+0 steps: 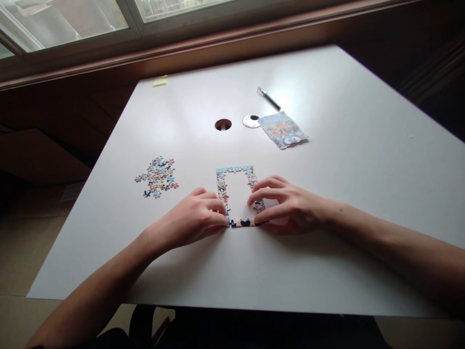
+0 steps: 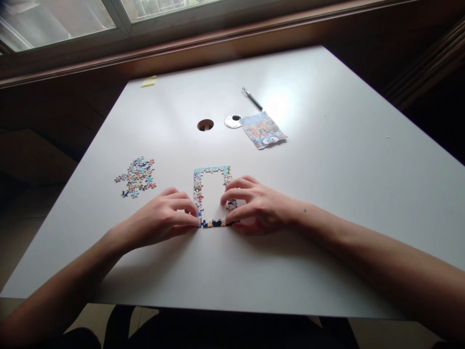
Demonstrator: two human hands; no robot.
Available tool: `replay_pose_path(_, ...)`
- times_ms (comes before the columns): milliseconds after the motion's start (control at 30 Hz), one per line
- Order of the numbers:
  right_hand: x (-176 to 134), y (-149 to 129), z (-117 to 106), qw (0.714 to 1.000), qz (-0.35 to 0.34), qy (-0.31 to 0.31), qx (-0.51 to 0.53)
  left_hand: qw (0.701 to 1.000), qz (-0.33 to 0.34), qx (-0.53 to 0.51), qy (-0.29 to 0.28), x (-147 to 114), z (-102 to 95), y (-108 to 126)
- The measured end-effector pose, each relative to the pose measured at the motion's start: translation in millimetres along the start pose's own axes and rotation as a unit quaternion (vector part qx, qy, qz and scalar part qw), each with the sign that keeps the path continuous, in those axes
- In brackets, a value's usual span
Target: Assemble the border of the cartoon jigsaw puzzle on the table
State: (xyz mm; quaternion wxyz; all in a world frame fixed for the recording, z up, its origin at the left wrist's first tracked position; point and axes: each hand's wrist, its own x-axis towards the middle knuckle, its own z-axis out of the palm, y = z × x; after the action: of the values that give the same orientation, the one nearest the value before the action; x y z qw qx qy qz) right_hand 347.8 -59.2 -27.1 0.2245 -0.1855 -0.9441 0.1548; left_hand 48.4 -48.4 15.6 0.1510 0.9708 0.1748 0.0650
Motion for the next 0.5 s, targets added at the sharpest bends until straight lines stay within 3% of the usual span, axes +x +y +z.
replay_pose_path(500,5,-10,2,0.999,-0.01,0.014,-0.035,1.0,-0.001,-0.016,-0.02,-1,-1.5,-1)
